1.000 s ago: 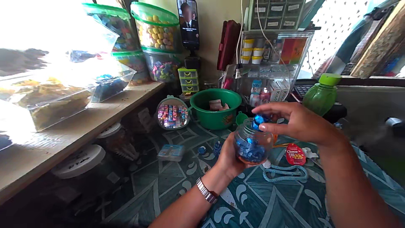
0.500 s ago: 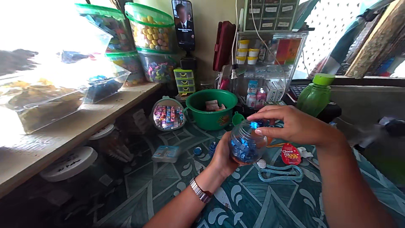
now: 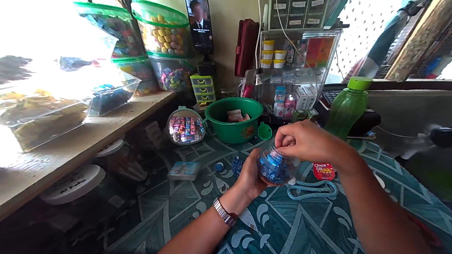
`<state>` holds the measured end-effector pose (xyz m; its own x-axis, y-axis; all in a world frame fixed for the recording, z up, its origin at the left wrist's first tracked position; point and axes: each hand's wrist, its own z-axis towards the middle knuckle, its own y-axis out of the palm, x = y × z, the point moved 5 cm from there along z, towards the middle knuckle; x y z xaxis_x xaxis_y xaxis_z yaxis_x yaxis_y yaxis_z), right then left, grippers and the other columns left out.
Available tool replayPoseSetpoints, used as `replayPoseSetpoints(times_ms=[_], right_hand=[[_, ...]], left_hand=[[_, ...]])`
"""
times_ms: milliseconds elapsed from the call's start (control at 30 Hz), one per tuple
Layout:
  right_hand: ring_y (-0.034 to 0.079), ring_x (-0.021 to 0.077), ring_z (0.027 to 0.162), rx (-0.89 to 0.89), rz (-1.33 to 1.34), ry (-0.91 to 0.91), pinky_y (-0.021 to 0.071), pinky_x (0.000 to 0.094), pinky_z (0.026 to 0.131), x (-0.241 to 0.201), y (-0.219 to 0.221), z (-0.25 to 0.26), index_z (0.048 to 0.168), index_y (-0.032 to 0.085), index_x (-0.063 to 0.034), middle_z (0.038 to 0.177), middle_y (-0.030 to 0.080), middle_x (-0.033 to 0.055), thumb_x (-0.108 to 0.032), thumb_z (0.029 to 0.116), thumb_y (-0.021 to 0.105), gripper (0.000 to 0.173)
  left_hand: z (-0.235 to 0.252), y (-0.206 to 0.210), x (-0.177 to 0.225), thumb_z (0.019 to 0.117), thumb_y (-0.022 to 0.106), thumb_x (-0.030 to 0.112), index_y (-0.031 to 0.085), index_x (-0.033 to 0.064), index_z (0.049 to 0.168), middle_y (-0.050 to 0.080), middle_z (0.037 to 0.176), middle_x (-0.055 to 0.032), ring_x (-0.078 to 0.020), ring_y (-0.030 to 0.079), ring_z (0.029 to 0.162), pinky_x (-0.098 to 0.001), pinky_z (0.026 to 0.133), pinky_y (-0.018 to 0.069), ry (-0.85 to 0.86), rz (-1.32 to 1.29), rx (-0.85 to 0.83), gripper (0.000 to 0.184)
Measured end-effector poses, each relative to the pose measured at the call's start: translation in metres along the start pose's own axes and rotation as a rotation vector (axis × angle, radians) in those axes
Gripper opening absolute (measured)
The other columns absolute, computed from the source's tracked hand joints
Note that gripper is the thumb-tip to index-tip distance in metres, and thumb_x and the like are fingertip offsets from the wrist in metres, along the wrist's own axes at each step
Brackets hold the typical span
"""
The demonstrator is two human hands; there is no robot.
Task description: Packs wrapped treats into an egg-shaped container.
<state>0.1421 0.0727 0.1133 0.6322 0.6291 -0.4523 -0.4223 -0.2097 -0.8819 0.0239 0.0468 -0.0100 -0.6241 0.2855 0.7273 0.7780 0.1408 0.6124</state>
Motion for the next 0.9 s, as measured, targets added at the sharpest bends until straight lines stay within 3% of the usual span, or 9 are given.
replayPoseSetpoints(times_ms=[167,267,367,500,567,633,733,833,900], right_hand=[[0.063,0.0138,0.077,-0.238,-0.14,-0.099,0.051,0.0385,0.073,-0.003,0.016,0.003,0.098,0.076,-0.0086,0.082,0.07,0.0034,-0.016,0.1023,0.061,0.017],[0.065,0.0242,0.094,-0.376,-0.24,-0.146,0.0493,0.0482,0.082,-0.005,0.019,-0.002,0.107,0.076,-0.0075,0.096,0.071,0.0103,-0.008,0.1053,0.049,0.027],[0.066,0.0243,0.106,-0.374,-0.221,-0.157,0.0502,0.0472,0.091,-0.003,0.018,-0.003,0.114,0.075,-0.0071,0.109,0.073,0.0107,-0.002,0.104,0.048,0.029],[0.068,0.0139,0.079,0.059,0.063,-0.296,0.0574,0.0341,0.074,0.009,-0.011,-0.004,0.114,0.076,-0.0069,0.095,0.073,0.007,-0.014,0.1055,0.055,0.024],[0.069,0.0098,0.079,0.347,0.119,-0.297,0.0591,0.0299,0.072,0.019,-0.033,-0.005,0.117,0.073,-0.0087,0.1,0.075,0.0033,-0.018,0.1061,0.054,0.024],[0.07,0.0096,0.082,0.43,0.079,-0.191,0.0591,0.0306,0.075,0.029,-0.039,-0.002,0.119,0.072,-0.0093,0.101,0.074,0.0021,-0.019,0.1073,0.052,0.025],[0.071,0.0282,0.094,0.072,-0.022,-0.084,0.0562,0.0509,0.087,0.031,-0.002,0.015,0.122,0.071,-0.0034,0.105,0.073,0.0151,-0.018,0.106,0.056,0.026],[0.065,0.0347,0.114,-0.361,-0.046,-0.085,0.0502,0.0504,0.1,0.019,0.06,0.035,0.141,0.057,-0.0016,0.127,0.066,0.0213,-0.022,0.0992,0.069,0.048],[0.059,0.0395,0.124,-0.453,-0.034,-0.12,0.0459,0.0525,0.106,0.012,0.09,0.044,0.15,0.043,0.0006,0.139,0.057,0.0255,-0.02,0.0955,0.074,0.066]], left_hand=[[0.002,-0.001,-0.006,0.109,0.026,0.041,0.061,0.0097,0.109,0.068,0.095,-0.0128,-0.0265,0.069,0.087,-0.0451,0.074,0.0579,0.013,-0.029,0.002,0.047],[0.004,-0.002,-0.007,0.1094,0.027,0.038,0.061,0.0093,0.108,0.068,0.093,-0.0117,-0.0249,0.069,0.086,-0.0432,0.074,0.0582,0.033,0.005,-0.004,0.044],[0.005,-0.002,-0.007,0.1096,0.024,0.041,0.061,0.0096,0.112,0.068,0.096,-0.0122,-0.0257,0.069,0.087,-0.0436,0.074,0.0578,0.011,0.045,0.0,0.048],[0.0,-0.003,0.008,0.1089,0.02,0.047,0.058,0.0074,0.117,0.067,0.101,-0.0166,-0.0312,0.069,0.089,-0.0484,0.073,0.0591,0.012,-0.011,-0.023,0.056],[-0.007,-0.003,0.029,0.1082,0.022,0.046,0.058,0.0075,0.118,0.068,0.102,-0.0183,-0.0329,0.07,0.09,-0.0489,0.075,0.0602,0.095,-0.07,-0.083,0.054],[-0.015,-0.007,0.055,0.1077,0.024,0.047,0.058,0.0083,0.119,0.068,0.103,-0.0189,-0.0339,0.07,0.092,-0.0491,0.077,0.0612,0.208,-0.113,-0.11,0.053],[-0.02,-0.02,0.082,0.1051,0.027,0.055,0.06,0.0124,0.118,0.069,0.105,-0.0153,-0.0315,0.071,0.092,-0.0484,0.075,0.0608,0.356,-0.165,-0.021,0.055],[-0.016,-0.03,0.09,0.103,0.026,0.062,0.057,0.0154,0.121,0.066,0.111,-0.0144,-0.0325,0.068,0.099,-0.0519,0.079,0.0578,0.407,-0.222,0.066,0.059],[-0.013,-0.034,0.09,0.1029,0.026,0.06,0.056,0.0155,0.124,0.064,0.114,-0.0152,-0.0336,0.066,0.102,-0.053,0.08,0.0568,0.397,-0.234,0.116,0.058]])
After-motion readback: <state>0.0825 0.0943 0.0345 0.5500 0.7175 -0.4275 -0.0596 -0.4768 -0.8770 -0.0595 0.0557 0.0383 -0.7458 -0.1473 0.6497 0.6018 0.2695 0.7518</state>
